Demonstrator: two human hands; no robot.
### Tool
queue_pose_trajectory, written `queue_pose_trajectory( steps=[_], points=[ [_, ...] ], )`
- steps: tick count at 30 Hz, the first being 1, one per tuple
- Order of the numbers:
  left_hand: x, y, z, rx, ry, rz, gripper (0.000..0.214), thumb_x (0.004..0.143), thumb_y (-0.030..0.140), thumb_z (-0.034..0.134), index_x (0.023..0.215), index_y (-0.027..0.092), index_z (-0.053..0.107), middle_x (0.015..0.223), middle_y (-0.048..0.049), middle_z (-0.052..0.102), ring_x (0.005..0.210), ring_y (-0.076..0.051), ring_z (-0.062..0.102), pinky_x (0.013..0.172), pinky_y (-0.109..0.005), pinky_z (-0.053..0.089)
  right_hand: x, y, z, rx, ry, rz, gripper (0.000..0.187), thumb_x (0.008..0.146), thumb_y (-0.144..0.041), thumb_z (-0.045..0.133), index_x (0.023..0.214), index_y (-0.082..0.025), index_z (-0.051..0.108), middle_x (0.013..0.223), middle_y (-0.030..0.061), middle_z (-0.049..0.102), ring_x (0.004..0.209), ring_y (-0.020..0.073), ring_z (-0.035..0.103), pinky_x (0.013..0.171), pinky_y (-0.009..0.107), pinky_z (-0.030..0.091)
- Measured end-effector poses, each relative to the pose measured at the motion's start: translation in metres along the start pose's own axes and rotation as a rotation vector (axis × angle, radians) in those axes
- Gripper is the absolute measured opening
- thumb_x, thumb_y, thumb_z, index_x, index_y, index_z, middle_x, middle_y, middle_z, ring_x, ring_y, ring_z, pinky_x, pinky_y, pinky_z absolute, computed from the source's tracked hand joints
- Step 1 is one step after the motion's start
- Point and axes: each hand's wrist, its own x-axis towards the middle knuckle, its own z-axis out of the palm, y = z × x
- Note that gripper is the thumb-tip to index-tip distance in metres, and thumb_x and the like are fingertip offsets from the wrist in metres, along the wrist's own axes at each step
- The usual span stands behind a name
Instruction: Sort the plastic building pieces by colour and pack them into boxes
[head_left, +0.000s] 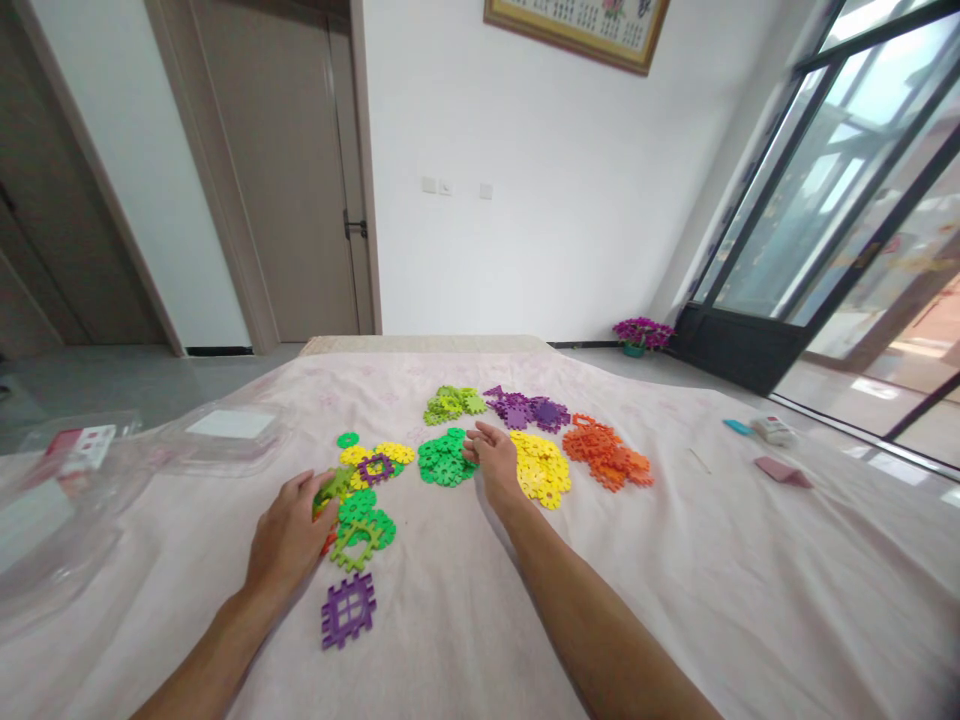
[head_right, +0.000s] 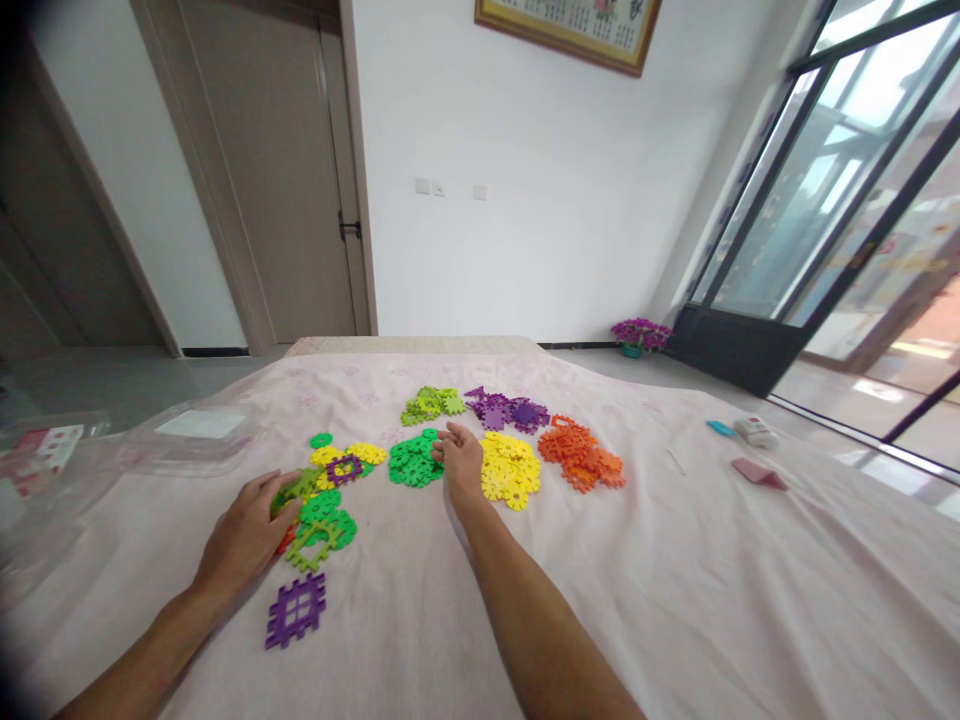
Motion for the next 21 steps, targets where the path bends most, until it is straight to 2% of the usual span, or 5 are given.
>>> queue_pose_trajectory(
  steps=[3,7,11,15,21],
  points=[
    [0.0,0.0,-0.001,0.02,-0.013,0.019,0.047,0.092,0.042,0.043,0.131,0.019,0.058,0.136,-0.0139,0.058,0.124,-0.031,0.055,0.103,-0.048,0.043,-0.018,0.01,0.014,-0.286,-0.056,-0.087,0.033,0.075,-0.024,0.056,0.106,-0.016,0.065,0.094,0.0066,0.07,0.077,0.018,0.065,0.075,0.036,0.055],
    [0.002,0.001,-0.002,-0.039,-0.022,0.025,0.044,0.09,0.04,0.047,0.127,0.019,0.058,0.13,-0.0109,0.062,0.118,-0.028,0.059,0.103,-0.042,0.044,-0.045,0.012,0.026,-0.704,-0.275,-0.458,0.027,0.081,-0.012,0.052,0.099,-0.018,0.071,0.098,0.0071,0.072,0.095,0.0211,0.064,0.091,0.037,0.049],
    [0.001,0.005,-0.004,-0.139,0.016,-0.025,0.047,0.085,0.041,0.053,0.127,0.019,0.055,0.123,-0.0112,0.061,0.115,-0.027,0.06,0.099,-0.04,0.047,-0.063,0.004,0.032,-0.93,-0.468,-0.695,0.031,0.085,-0.008,0.053,0.107,-0.021,0.07,0.099,0.0072,0.07,0.097,0.0213,0.06,0.089,0.034,0.046],
    [-0.001,0.007,-0.004,-0.229,0.079,-0.014,0.052,0.082,0.04,0.057,0.129,0.02,0.051,0.121,-0.0096,0.06,0.113,-0.027,0.059,0.1,-0.041,0.048,-0.069,-0.001,0.037,-1.071,-0.601,-0.784,0.028,0.088,-0.012,0.055,0.111,-0.021,0.068,0.103,0.0075,0.068,0.096,0.0218,0.058,0.087,0.034,0.045],
    [-0.001,0.008,-0.004,-0.396,0.182,-0.036,0.051,0.082,0.041,0.061,0.127,0.022,0.051,0.125,-0.0092,0.06,0.112,-0.026,0.061,0.098,-0.042,0.05,-0.067,0.0,0.039,-1.124,-0.64,-0.778,0.024,0.091,-0.015,0.052,0.109,-0.02,0.067,0.101,0.0079,0.067,0.095,0.0212,0.057,0.085,0.033,0.045]
  ],
)
